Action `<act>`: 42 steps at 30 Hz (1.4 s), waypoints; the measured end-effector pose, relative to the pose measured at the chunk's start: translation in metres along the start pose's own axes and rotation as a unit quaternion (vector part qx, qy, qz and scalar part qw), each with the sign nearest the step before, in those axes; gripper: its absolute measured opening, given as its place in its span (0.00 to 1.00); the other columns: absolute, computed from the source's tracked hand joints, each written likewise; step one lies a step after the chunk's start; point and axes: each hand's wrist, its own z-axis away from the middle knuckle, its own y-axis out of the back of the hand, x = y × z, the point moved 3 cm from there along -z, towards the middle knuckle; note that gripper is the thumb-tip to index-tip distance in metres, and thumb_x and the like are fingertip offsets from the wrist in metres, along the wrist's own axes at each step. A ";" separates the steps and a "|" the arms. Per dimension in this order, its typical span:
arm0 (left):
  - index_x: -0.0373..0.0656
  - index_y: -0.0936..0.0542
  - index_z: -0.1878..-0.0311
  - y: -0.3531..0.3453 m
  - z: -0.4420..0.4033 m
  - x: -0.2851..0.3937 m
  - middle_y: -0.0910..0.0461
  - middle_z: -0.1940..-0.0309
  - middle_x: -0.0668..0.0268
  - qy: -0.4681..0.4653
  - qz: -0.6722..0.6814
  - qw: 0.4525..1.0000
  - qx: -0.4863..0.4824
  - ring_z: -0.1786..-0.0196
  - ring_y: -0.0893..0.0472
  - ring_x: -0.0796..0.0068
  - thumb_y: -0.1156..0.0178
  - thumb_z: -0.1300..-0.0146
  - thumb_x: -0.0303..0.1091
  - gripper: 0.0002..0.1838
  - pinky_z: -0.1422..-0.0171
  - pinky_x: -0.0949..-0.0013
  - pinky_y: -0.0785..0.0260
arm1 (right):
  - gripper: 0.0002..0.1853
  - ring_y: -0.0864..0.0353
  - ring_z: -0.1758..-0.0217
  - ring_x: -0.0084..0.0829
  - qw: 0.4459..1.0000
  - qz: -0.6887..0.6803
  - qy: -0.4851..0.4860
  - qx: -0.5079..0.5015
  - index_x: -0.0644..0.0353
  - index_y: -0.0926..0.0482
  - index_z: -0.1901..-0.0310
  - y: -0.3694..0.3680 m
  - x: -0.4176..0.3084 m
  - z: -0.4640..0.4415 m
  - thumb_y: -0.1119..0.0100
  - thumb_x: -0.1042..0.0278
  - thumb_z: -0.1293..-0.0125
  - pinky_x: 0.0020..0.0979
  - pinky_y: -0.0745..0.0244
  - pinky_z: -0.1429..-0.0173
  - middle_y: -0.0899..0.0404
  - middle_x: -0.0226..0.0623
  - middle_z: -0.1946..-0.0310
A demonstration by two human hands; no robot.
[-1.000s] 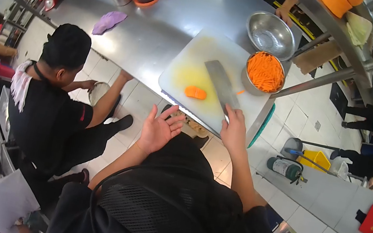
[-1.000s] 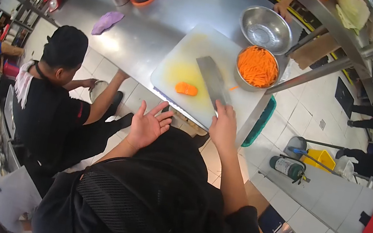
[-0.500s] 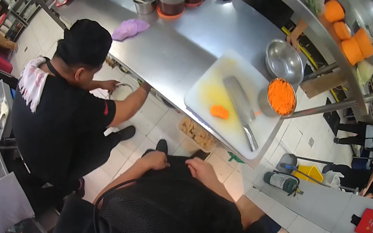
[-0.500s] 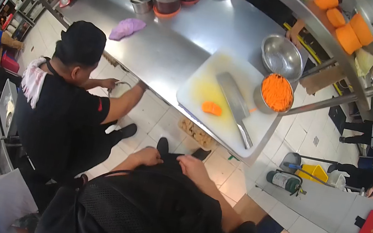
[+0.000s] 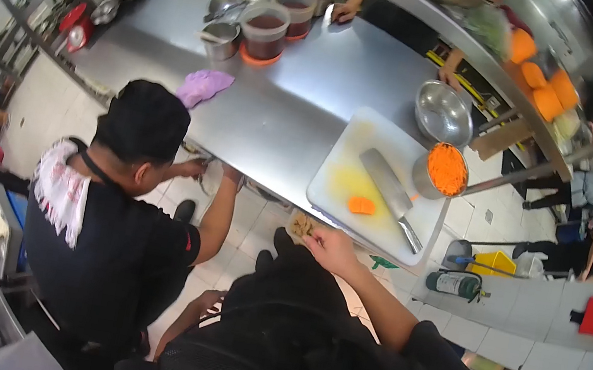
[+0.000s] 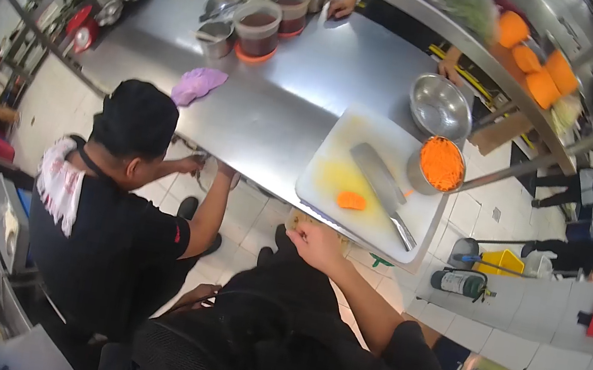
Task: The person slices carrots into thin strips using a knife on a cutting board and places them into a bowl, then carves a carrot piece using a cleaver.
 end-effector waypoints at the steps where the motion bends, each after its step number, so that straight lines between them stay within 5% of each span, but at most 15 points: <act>1: 0.53 0.23 0.27 -0.018 0.023 0.009 0.21 0.33 0.60 0.064 0.022 0.997 -0.026 0.32 0.25 0.47 0.43 0.30 0.76 0.42 0.30 0.34 0.34 | 0.16 0.15 0.71 0.49 0.999 0.018 0.011 -0.044 0.60 0.15 0.66 -0.012 0.011 -0.008 0.31 0.54 0.29 0.45 0.23 0.65 0.17 0.48 0.74; 2: 0.48 0.23 0.26 -0.028 0.007 -0.005 0.20 0.32 0.58 0.105 0.121 0.980 -0.118 0.32 0.22 0.50 0.38 0.31 0.72 0.42 0.29 0.40 0.31 | 0.16 0.15 0.71 0.49 0.997 0.018 0.016 -0.067 0.60 0.15 0.66 -0.025 0.021 -0.011 0.31 0.54 0.29 0.45 0.23 0.65 0.17 0.48 0.74; 4: 0.43 0.26 0.24 -0.060 0.032 0.020 0.19 0.32 0.56 -0.055 0.150 0.987 -0.036 0.33 0.19 0.53 0.34 0.29 0.65 0.42 0.28 0.49 0.28 | 0.16 0.14 0.67 0.45 0.983 -0.025 -0.007 -0.179 0.60 0.16 0.63 -0.061 0.048 -0.025 0.29 0.54 0.31 0.44 0.22 0.61 0.14 0.45 0.70; 7: 0.40 0.25 0.25 -0.076 0.047 0.024 0.16 0.36 0.54 -0.081 0.150 0.981 0.094 0.37 0.15 0.57 0.31 0.28 0.52 0.36 0.28 0.57 0.26 | 0.32 0.13 0.38 0.48 0.911 0.151 -0.068 -0.378 0.54 0.15 0.38 -0.120 0.116 -0.018 0.32 0.36 0.33 0.44 0.20 0.35 0.12 0.51 0.43; 9: 0.39 0.25 0.25 -0.092 0.073 0.035 0.15 0.36 0.51 -0.115 0.076 0.980 0.141 0.36 0.15 0.55 0.34 0.26 0.50 0.34 0.28 0.56 0.26 | 0.44 0.20 0.29 0.54 0.862 0.178 -0.136 -0.454 0.58 0.25 0.25 -0.165 0.163 -0.007 0.37 0.31 0.32 0.47 0.23 0.28 0.19 0.56 0.33; 14: 0.38 0.22 0.28 -0.118 0.088 0.025 0.17 0.37 0.43 -0.096 -0.168 0.952 0.237 0.33 0.18 0.44 0.48 0.23 0.46 0.29 0.28 0.50 0.25 | 0.47 0.22 0.26 0.55 0.827 0.079 -0.183 -0.526 0.73 0.21 0.33 -0.189 0.203 -0.006 0.42 0.28 0.29 0.49 0.27 0.24 0.22 0.61 0.31; 18: 0.37 0.14 0.42 -0.108 0.066 0.053 0.13 0.42 0.45 -0.051 -0.320 0.929 0.176 0.38 0.14 0.45 0.46 0.29 0.41 0.22 0.33 0.48 0.21 | 0.36 0.17 0.32 0.54 0.808 0.194 -0.061 -0.553 0.63 0.16 0.35 -0.145 0.154 -0.038 0.39 0.36 0.28 0.47 0.23 0.29 0.16 0.54 0.35; 22: 0.38 0.11 0.49 -0.098 0.078 0.113 0.11 0.47 0.46 0.009 -0.369 0.914 0.169 0.40 0.13 0.46 0.42 0.32 0.43 0.20 0.34 0.48 0.21 | 0.21 0.11 0.48 0.50 0.893 0.059 0.021 -0.445 0.59 0.13 0.46 -0.107 0.088 -0.073 0.36 0.49 0.27 0.48 0.17 0.44 0.12 0.51 0.47; 25: 0.37 0.11 0.46 -0.085 0.077 0.148 0.12 0.46 0.45 -0.069 -0.299 0.924 0.229 0.39 0.14 0.46 0.40 0.32 0.45 0.22 0.31 0.49 0.23 | 0.16 0.11 0.55 0.50 0.937 -0.014 0.162 -0.309 0.60 0.14 0.48 -0.067 0.030 -0.103 0.35 0.58 0.28 0.47 0.17 0.51 0.12 0.50 0.54; 28: 0.38 0.12 0.42 -0.083 0.057 0.161 0.12 0.44 0.47 -0.161 -0.150 0.936 0.274 0.39 0.14 0.45 0.39 0.32 0.46 0.24 0.30 0.52 0.24 | 0.14 0.12 0.56 0.50 0.963 -0.129 0.149 -0.182 0.61 0.15 0.47 -0.030 -0.006 -0.141 0.34 0.63 0.29 0.46 0.17 0.50 0.13 0.48 0.56; 29: 0.38 0.13 0.40 -0.080 0.051 0.165 0.12 0.43 0.48 -0.220 -0.069 0.931 0.282 0.39 0.14 0.46 0.37 0.32 0.47 0.25 0.30 0.53 0.24 | 0.14 0.13 0.56 0.50 0.970 -0.121 0.158 -0.143 0.61 0.15 0.47 -0.021 -0.008 -0.155 0.34 0.64 0.29 0.46 0.18 0.49 0.13 0.47 0.57; 33: 0.40 0.13 0.37 -0.089 0.057 0.194 0.12 0.42 0.50 -0.177 -0.067 0.947 0.259 0.38 0.14 0.48 0.36 0.31 0.47 0.26 0.29 0.57 0.25 | 0.17 0.17 0.42 0.51 0.982 0.000 0.187 -0.003 0.62 0.14 0.44 0.012 0.019 -0.212 0.31 0.67 0.34 0.45 0.21 0.37 0.15 0.48 0.47; 36: 0.41 0.12 0.37 -0.088 0.052 0.196 0.11 0.42 0.50 -0.211 -0.149 0.947 0.189 0.37 0.14 0.50 0.36 0.30 0.45 0.24 0.28 0.58 0.26 | 0.20 0.21 0.37 0.56 0.989 0.072 0.125 -0.016 0.60 0.14 0.42 0.027 0.054 -0.236 0.30 0.67 0.36 0.48 0.24 0.32 0.16 0.49 0.44; 40: 0.41 0.12 0.38 -0.077 0.056 0.209 0.12 0.41 0.51 -0.166 -0.053 0.973 0.152 0.38 0.14 0.53 0.34 0.31 0.46 0.24 0.27 0.60 0.27 | 0.22 0.21 0.37 0.56 0.987 0.078 0.136 -0.031 0.60 0.14 0.41 0.022 0.074 -0.240 0.29 0.65 0.36 0.48 0.23 0.32 0.17 0.50 0.42; 42: 0.41 0.12 0.38 -0.076 0.055 0.210 0.12 0.41 0.51 -0.142 -0.007 0.980 0.138 0.38 0.14 0.54 0.33 0.32 0.46 0.25 0.27 0.60 0.28 | 0.16 0.22 0.38 0.54 0.968 0.170 0.184 -0.017 0.61 0.13 0.50 0.014 0.067 -0.234 0.30 0.62 0.36 0.50 0.22 0.34 0.19 0.50 0.44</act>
